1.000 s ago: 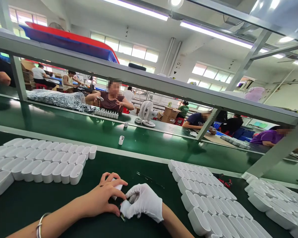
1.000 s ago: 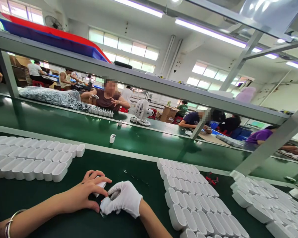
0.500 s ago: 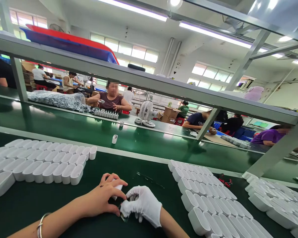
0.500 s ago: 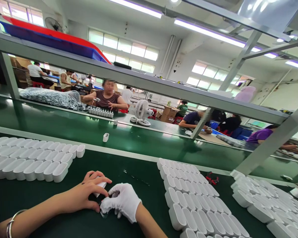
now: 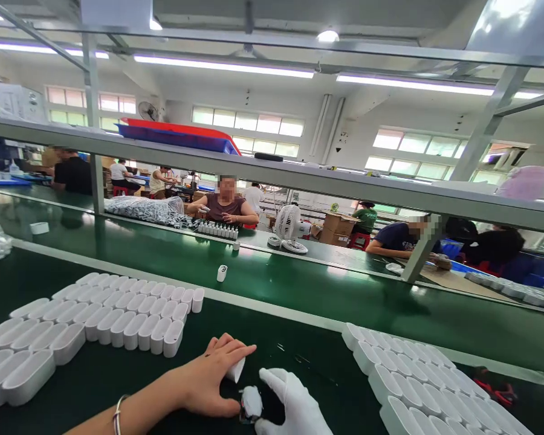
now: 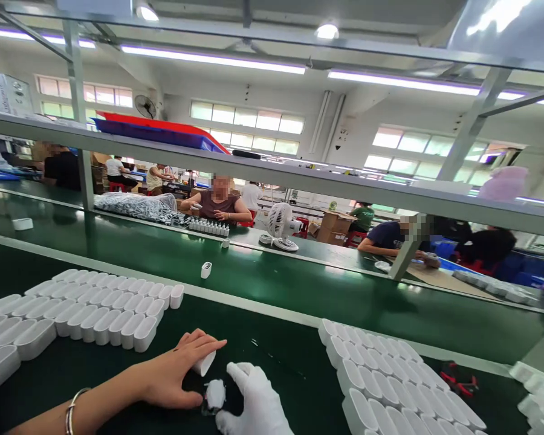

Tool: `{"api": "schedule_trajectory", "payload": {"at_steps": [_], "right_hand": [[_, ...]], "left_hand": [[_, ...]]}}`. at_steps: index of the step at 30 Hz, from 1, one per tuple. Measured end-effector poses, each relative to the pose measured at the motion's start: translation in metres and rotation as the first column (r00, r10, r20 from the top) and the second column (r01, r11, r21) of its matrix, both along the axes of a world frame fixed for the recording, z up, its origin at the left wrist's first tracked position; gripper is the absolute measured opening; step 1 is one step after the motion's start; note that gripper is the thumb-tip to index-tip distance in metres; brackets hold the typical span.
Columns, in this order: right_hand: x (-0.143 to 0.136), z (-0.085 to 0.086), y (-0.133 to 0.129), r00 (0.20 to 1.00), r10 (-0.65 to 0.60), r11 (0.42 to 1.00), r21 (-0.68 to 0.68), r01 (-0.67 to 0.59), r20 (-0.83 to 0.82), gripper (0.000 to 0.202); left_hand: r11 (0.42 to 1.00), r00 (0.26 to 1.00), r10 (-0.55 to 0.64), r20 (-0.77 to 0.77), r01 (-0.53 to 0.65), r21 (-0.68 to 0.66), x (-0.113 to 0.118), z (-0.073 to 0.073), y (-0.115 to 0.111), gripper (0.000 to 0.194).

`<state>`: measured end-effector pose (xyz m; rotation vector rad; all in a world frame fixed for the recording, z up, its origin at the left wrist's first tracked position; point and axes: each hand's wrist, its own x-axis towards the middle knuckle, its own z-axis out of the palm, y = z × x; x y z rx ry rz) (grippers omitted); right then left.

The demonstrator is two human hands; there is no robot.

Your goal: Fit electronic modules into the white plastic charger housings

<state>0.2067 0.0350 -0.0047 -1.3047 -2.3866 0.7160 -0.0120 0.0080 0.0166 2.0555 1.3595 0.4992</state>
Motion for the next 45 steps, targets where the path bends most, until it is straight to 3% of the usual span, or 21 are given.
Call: {"api": "schedule_trajectory", "payload": {"at_steps": [5,10,14,17,24,29,32,45], "right_hand": [[-0.003,0.005,0.0,1.0,0.001,1.0,0.026,-0.001,-0.007,0.039],[-0.007,0.009,-0.001,0.993,0.106,0.99,0.101,-0.101,-0.048,0.058],[-0.006,0.008,0.0,0.979,0.177,0.976,0.148,-0.161,-0.104,0.036],[-0.005,0.004,0.0,0.957,0.247,0.949,0.236,-0.208,-0.15,0.032],[-0.006,0.004,-0.004,0.94,0.26,0.9,0.409,-0.152,-0.221,0.019],[-0.005,0.015,-0.001,0.831,0.343,0.778,0.628,0.01,-0.438,0.028],[-0.004,0.014,0.002,0.806,0.38,0.715,0.697,0.056,-0.454,0.032],[-0.002,0.008,0.004,0.813,0.447,0.695,0.717,-0.053,-0.373,0.027]], "left_hand": [[0.997,0.995,0.026,0.091,-0.033,0.066,-0.002,-0.006,0.007,0.078],[0.991,0.97,-0.019,0.241,-0.014,0.135,-0.003,-0.014,0.012,0.077],[0.987,0.949,-0.008,0.317,-0.044,0.156,-0.004,-0.021,0.013,0.075],[0.983,0.94,-0.012,0.34,-0.051,0.175,-0.004,-0.024,0.013,0.074],[0.982,0.942,-0.015,0.336,-0.05,0.185,-0.003,-0.026,0.015,0.069],[0.973,0.951,-0.073,0.3,0.002,0.232,0.0,-0.028,0.016,0.073],[0.965,0.947,-0.093,0.307,0.01,0.26,0.002,-0.027,0.015,0.072],[0.912,0.958,-0.17,0.232,0.063,0.406,0.005,-0.023,0.01,0.069]]}}
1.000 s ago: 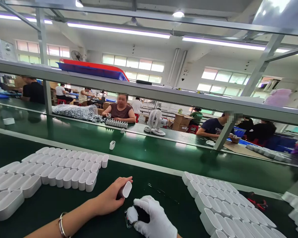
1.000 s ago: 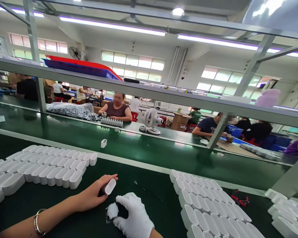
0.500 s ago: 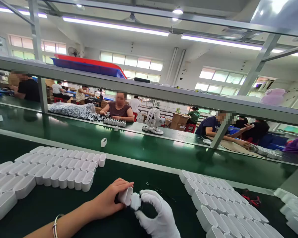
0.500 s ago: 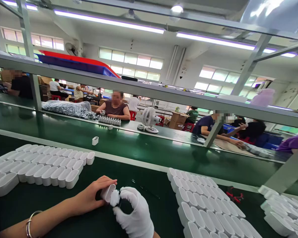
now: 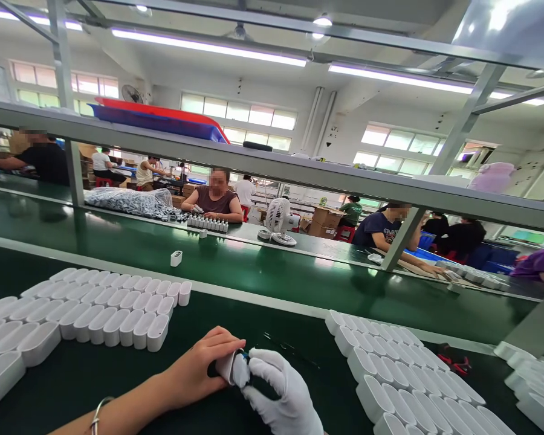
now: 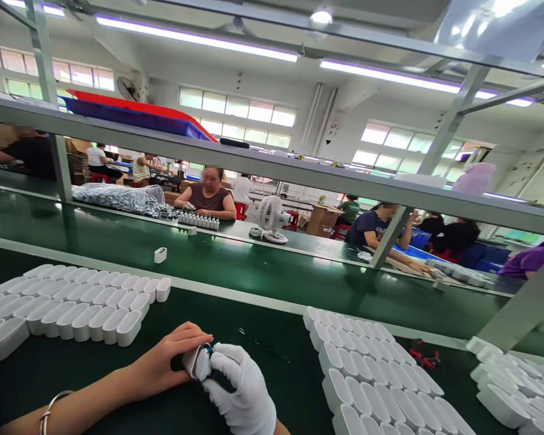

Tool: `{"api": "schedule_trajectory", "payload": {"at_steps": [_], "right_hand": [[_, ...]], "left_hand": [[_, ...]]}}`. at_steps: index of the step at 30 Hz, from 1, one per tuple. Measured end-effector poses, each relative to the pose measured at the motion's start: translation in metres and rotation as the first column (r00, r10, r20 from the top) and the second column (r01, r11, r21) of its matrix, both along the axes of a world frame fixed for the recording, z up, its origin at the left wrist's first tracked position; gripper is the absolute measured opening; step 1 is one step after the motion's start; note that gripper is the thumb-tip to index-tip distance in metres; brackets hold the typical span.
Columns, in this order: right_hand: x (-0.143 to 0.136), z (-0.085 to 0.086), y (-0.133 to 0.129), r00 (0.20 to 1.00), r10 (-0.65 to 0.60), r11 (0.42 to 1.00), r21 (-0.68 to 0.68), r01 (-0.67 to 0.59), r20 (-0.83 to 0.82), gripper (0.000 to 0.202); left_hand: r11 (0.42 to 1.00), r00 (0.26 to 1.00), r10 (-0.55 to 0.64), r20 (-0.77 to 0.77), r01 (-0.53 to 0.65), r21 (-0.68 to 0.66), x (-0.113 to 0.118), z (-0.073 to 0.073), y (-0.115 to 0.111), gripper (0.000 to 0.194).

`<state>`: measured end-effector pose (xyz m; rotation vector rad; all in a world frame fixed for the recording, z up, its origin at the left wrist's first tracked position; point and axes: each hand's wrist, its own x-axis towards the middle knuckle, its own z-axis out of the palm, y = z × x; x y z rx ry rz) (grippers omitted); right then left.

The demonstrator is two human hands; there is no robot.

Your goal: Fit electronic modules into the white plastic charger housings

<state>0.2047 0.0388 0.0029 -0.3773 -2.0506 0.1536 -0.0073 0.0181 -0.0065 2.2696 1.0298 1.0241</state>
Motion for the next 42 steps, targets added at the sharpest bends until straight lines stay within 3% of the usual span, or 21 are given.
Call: {"api": "schedule_trajectory", "payload": {"at_steps": [7,14,16,18,19,20,22,24,25,26,28,30,34,37,39,42], "right_hand": [[0.006,-0.016,0.003,0.983,-0.064,0.997,-0.037,0.071,0.174,0.03],[0.004,-0.014,0.003,0.974,-0.084,0.996,0.001,0.086,0.211,0.031],[0.001,-0.014,0.0,0.979,-0.053,0.996,-0.059,0.066,0.197,0.031],[-0.001,-0.015,-0.003,0.993,0.004,0.978,-0.209,0.021,0.116,0.033],[-0.002,-0.014,-0.004,0.998,0.037,0.942,-0.334,-0.019,0.046,0.037],[-0.003,-0.013,-0.005,0.997,0.071,0.871,-0.484,-0.083,-0.043,0.043],[-0.005,-0.009,-0.006,0.965,0.131,0.615,-0.745,-0.259,-0.227,0.064],[-0.008,-0.004,-0.006,0.921,0.2,0.335,-0.86,-0.385,-0.335,0.074],[-0.009,-0.002,-0.005,0.903,0.242,0.241,-0.88,-0.41,-0.354,0.073],[-0.011,0.0,-0.004,0.892,0.281,0.188,-0.891,-0.414,-0.355,0.068],[-0.013,0.001,-0.002,0.888,0.308,0.135,-0.908,-0.397,-0.343,0.056],[-0.015,-0.001,-0.001,0.906,0.239,0.119,-0.915,-0.385,-0.35,0.052],[-0.017,-0.009,-0.001,0.93,0.052,0.161,-0.916,-0.368,-0.365,0.053],[-0.018,-0.009,0.001,0.946,-0.005,0.182,-0.931,-0.318,-0.324,0.049],[-0.018,-0.005,0.002,0.953,0.002,0.134,-0.945,-0.299,-0.302,0.045],[-0.014,0.001,0.002,0.956,0.093,0.036,-0.958,-0.284,-0.28,0.039]], "left_hand": [[0.998,0.996,0.061,-0.071,-0.06,0.023,0.002,0.003,-0.003,0.067],[0.995,0.994,0.074,-0.086,-0.068,0.075,0.004,0.002,-0.006,0.067],[0.996,0.994,0.048,-0.096,-0.04,0.085,0.003,0.001,-0.006,0.067],[0.995,0.995,0.028,-0.093,-0.02,0.095,0.003,-0.001,-0.005,0.069],[0.995,0.996,0.025,-0.085,-0.017,0.101,0.003,-0.001,-0.006,0.07],[0.994,0.997,0.029,-0.073,-0.021,0.107,0.004,-0.002,-0.007,0.07],[0.992,0.997,0.047,-0.063,-0.039,0.123,0.006,-0.001,-0.01,0.067],[0.991,0.994,0.064,-0.088,-0.053,0.124,0.011,0.002,-0.016,0.061],[0.992,0.992,0.069,-0.106,-0.057,0.111,0.013,0.005,-0.02,0.059],[0.994,0.99,0.068,-0.125,-0.057,0.089,0.015,0.008,-0.023,0.057],[0.999,0.988,0.05,-0.145,-0.048,0.018,0.018,0.013,-0.028,0.057],[0.996,0.991,0.009,-0.134,-0.021,-0.084,0.02,0.017,-0.03,0.061],[0.961,1.0,0.007,-0.005,-0.008,-0.276,0.022,0.013,-0.027,0.077],[0.949,0.984,0.078,0.161,-0.023,-0.316,0.025,0.004,-0.022,0.06],[0.939,0.952,0.133,0.276,-0.032,-0.343,0.025,0.0,-0.02,0.053],[0.919,0.895,0.169,0.413,0.008,-0.394,0.025,-0.003,-0.019,0.058]]}}
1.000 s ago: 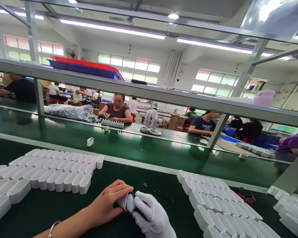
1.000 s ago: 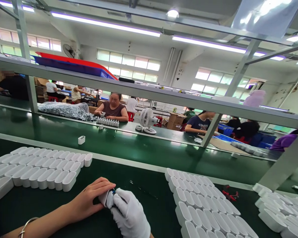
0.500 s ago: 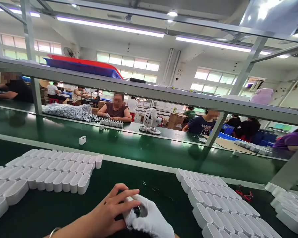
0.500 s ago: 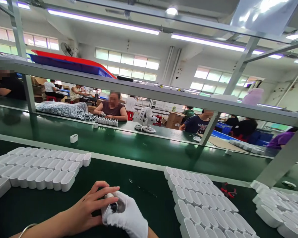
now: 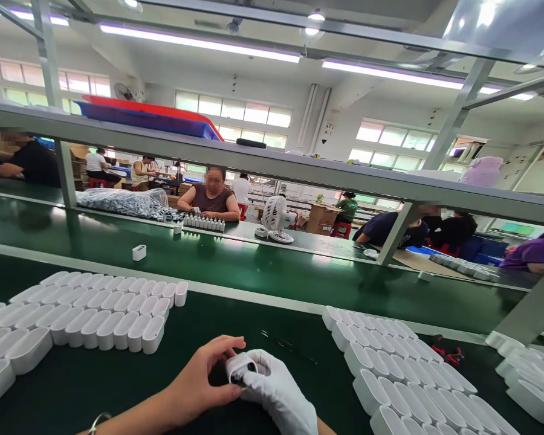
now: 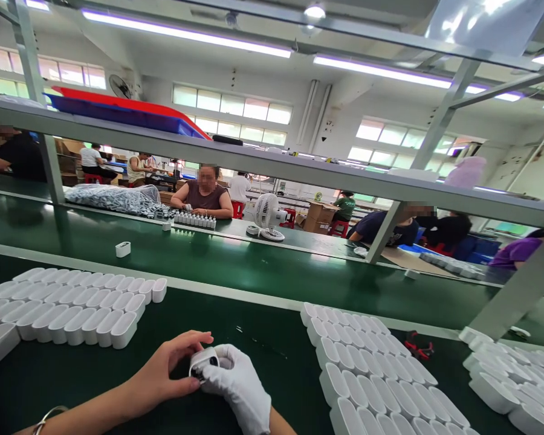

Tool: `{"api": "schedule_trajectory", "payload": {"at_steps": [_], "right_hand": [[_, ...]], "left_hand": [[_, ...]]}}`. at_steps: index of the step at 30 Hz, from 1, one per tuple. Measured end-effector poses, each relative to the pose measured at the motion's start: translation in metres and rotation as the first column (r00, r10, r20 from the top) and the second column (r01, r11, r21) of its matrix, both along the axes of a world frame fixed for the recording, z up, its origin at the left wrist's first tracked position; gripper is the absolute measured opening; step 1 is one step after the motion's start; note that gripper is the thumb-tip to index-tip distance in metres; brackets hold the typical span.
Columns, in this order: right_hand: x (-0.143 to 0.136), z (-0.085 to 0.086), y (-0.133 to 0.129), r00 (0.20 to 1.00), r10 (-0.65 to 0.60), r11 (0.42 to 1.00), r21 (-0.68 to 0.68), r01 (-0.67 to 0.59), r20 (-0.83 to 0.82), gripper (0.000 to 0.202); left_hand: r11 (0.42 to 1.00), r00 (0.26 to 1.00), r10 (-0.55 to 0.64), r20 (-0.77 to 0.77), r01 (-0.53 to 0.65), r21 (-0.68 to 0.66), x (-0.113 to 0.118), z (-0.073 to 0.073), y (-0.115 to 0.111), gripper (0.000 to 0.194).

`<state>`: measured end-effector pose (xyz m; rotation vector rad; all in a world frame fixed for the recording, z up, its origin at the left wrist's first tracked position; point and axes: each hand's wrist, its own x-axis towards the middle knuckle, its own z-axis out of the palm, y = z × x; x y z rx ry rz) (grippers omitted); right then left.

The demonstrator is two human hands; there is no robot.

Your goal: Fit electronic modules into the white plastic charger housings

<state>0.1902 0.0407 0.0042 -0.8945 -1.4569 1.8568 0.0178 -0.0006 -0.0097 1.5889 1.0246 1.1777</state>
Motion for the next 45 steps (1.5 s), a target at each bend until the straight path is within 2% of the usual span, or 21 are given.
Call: {"api": "schedule_trajectory", "payload": {"at_steps": [3,7,9,12,16,22,24,26,28,29,30,31,33,34,35,36,37,38,40,43,45], "right_hand": [[0.004,0.001,-0.003,0.993,0.045,0.996,0.076,-0.053,0.106,0.031],[0.008,-0.004,-0.008,0.979,-0.07,0.954,0.3,0.01,0.19,0.025],[0.009,-0.004,-0.01,0.979,-0.089,0.936,0.351,0.019,0.185,0.027],[0.01,0.004,-0.012,0.968,-0.079,0.927,0.374,-0.016,0.237,0.027],[0.009,0.014,-0.014,0.931,-0.013,0.93,0.345,-0.122,0.364,0.025],[0.004,0.0,-0.012,0.919,0.01,0.924,0.348,-0.159,0.393,0.025],[0.004,-0.005,-0.017,0.906,-0.034,0.91,0.388,-0.147,0.423,0.024],[0.007,-0.008,-0.027,0.867,-0.155,0.893,0.442,-0.081,0.473,0.022],[0.011,-0.008,-0.036,0.803,-0.331,0.847,0.531,0.021,0.496,0.021],[0.013,-0.009,-0.039,0.775,-0.411,0.803,0.593,0.059,0.48,0.021],[0.015,-0.009,-0.04,0.768,-0.463,0.745,0.664,0.067,0.442,0.021],[0.018,-0.009,-0.038,0.788,-0.477,0.673,0.738,0.042,0.39,0.022],[0.022,-0.01,-0.029,0.871,-0.404,0.48,0.875,-0.057,0.278,0.026],[0.024,-0.011,-0.023,0.909,-0.348,0.366,0.926,-0.095,0.231,0.029],[0.026,-0.013,-0.017,0.931,-0.309,0.262,0.958,-0.114,0.195,0.034],[0.028,-0.014,-0.012,0.94,-0.29,0.183,0.975,-0.129,0.179,0.039],[0.03,-0.016,-0.009,0.942,-0.289,0.132,0.982,-0.136,0.169,0.042],[0.031,-0.017,-0.007,0.943,-0.287,0.105,0.984,-0.144,0.169,0.044],[0.033,-0.017,-0.006,0.947,-0.261,0.101,0.981,-0.166,0.187,0.045],[0.033,-0.014,-0.009,0.965,-0.185,0.12,0.979,-0.166,0.187,0.045],[0.031,-0.014,-0.01,0.969,-0.167,0.164,0.975,-0.153,0.18,0.047]], "left_hand": [[0.999,0.991,-0.034,0.13,0.035,-0.007,-0.001,-0.001,0.001,0.058],[0.99,0.962,-0.077,0.263,0.105,-0.096,0.001,-0.002,0.006,0.063],[0.976,0.958,-0.101,0.268,0.148,-0.16,0.001,-0.001,0.007,0.058],[0.968,0.973,-0.126,0.195,0.164,-0.19,0.002,0.002,0.007,0.045],[0.962,0.977,-0.054,0.208,0.107,-0.253,0.004,0.002,0.005,0.045],[0.941,0.943,-0.085,0.322,0.182,-0.285,0.011,-0.014,0.005,0.054],[0.945,0.942,-0.1,0.322,0.191,-0.266,0.013,-0.018,0.003,0.056],[0.963,0.953,-0.101,0.286,0.166,-0.212,0.014,-0.018,0.0,0.056],[0.992,0.982,-0.098,0.159,0.11,-0.066,0.012,-0.013,-0.005,0.051],[0.995,0.995,-0.069,0.067,0.064,0.076,0.01,-0.009,-0.007,0.046],[0.964,0.999,-0.013,-0.03,0.021,0.267,0.007,-0.005,-0.009,0.039],[0.877,0.991,0.066,-0.116,-0.002,0.48,0.004,0.0,-0.011,0.033],[0.588,0.943,0.236,-0.236,0.055,0.807,-0.001,0.009,-0.014,0.023],[0.452,0.916,0.295,-0.271,0.115,0.884,-0.003,0.013,-0.014,0.018],[0.357,0.894,0.328,-0.306,0.182,0.916,-0.005,0.017,-0.015,0.015],[0.302,0.874,0.347,-0.34,0.239,0.923,-0.006,0.021,-0.016,0.014],[0.272,0.86,0.36,-0.362,0.274,0.922,-0.006,0.025,-0.017,0.016],[0.255,0.849,0.372,-0.376,0.296,0.921,-0.005,0.028,-0.018,0.019],[0.235,0.826,0.407,-0.39,0.318,0.919,-0.004,0.034,-0.02,0.023],[0.207,0.799,0.458,-0.39,0.33,0.921,-0.002,0.036,-0.023,0.023],[0.203,0.802,0.461,-0.381,0.323,0.925,-0.001,0.031,-0.023,0.021]]}}
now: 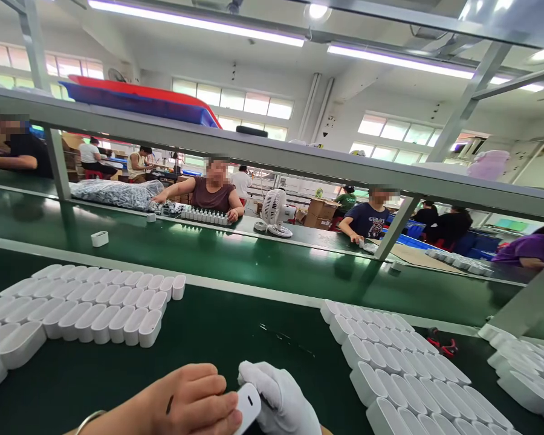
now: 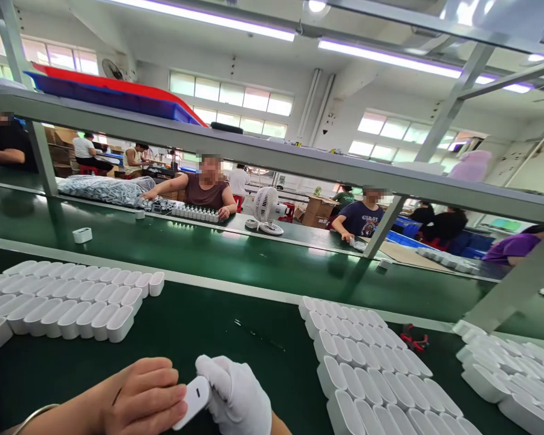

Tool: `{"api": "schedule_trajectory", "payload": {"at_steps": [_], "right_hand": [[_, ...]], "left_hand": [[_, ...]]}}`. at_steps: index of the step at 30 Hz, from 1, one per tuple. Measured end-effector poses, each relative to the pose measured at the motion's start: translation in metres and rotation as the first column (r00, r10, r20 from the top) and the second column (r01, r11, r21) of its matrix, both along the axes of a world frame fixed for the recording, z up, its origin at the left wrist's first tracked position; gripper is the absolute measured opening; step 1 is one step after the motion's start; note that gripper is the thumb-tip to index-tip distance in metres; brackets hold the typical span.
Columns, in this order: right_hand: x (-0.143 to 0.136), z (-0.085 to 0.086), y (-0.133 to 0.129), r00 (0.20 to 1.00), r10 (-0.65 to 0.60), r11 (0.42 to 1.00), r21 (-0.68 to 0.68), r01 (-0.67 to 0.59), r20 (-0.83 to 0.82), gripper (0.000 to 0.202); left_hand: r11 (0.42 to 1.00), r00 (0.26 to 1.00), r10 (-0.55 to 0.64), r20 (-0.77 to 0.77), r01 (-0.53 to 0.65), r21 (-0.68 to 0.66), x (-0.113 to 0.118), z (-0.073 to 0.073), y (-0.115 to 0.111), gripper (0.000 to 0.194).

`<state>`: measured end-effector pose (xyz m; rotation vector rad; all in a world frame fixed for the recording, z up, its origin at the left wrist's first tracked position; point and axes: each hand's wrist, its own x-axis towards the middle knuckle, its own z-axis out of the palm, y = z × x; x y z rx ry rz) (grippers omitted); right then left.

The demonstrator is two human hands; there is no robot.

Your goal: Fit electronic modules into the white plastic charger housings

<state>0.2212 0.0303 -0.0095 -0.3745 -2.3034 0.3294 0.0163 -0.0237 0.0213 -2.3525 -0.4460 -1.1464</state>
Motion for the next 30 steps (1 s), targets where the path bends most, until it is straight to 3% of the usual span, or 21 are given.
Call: {"api": "schedule_trajectory", "payload": {"at_steps": [2,4,5,7,9,11,13,15,18,25,30], "right_hand": [[-0.003,-0.003,-0.001,0.997,-0.02,0.996,-0.091,0.013,-0.076,0.047],[-0.008,-0.01,0.0,0.98,-0.077,0.963,-0.267,0.027,-0.181,0.044],[-0.01,-0.014,0.0,0.967,-0.112,0.927,-0.374,0.019,-0.228,0.043],[-0.014,-0.02,0.0,0.946,-0.183,0.822,-0.569,-0.001,-0.266,0.042],[-0.017,-0.022,0.0,0.937,-0.242,0.733,-0.68,0.007,-0.251,0.038],[-0.018,-0.018,-0.001,0.937,-0.261,0.728,-0.685,0.033,-0.232,0.032],[-0.019,-0.011,-0.002,0.944,-0.24,0.784,-0.619,0.052,-0.225,0.027],[-0.02,-0.004,-0.004,0.949,-0.222,0.838,-0.542,0.068,-0.224,0.027],[-0.021,0.003,-0.006,0.949,-0.233,0.876,-0.47,0.11,-0.213,0.029],[-0.017,0.006,-0.008,0.962,-0.268,0.959,-0.109,0.262,-0.048,0.031],[-0.024,0.002,-0.006,0.934,-0.353,0.931,-0.122,0.345,-0.059,0.028]], "left_hand": [[0.996,0.997,0.026,0.077,-0.019,-0.082,0.001,-0.007,0.001,0.016],[0.943,0.969,0.142,0.204,-0.069,-0.324,0.002,-0.012,0.004,0.026],[0.871,0.942,0.23,0.243,-0.088,-0.483,0.003,-0.014,0.005,0.036],[0.649,0.889,0.39,0.241,-0.08,-0.756,0.004,-0.017,0.01,0.053],[0.421,0.854,0.471,0.221,0.002,-0.907,0.006,-0.02,0.015,0.06],[0.255,0.826,0.501,0.258,0.144,-0.956,0.007,-0.023,0.02,0.059],[0.159,0.801,0.502,0.326,0.285,-0.945,0.008,-0.027,0.023,0.058],[0.134,0.778,0.503,0.378,0.362,-0.923,0.009,-0.03,0.024,0.056],[0.175,0.751,0.532,0.391,0.354,-0.919,0.012,-0.028,0.02,0.05],[0.258,0.805,0.537,0.251,0.127,-0.958,0.013,-0.022,0.013,0.035],[0.209,0.821,0.571,0.004,-0.141,-0.968,0.013,-0.017,0.013,0.038]]}}
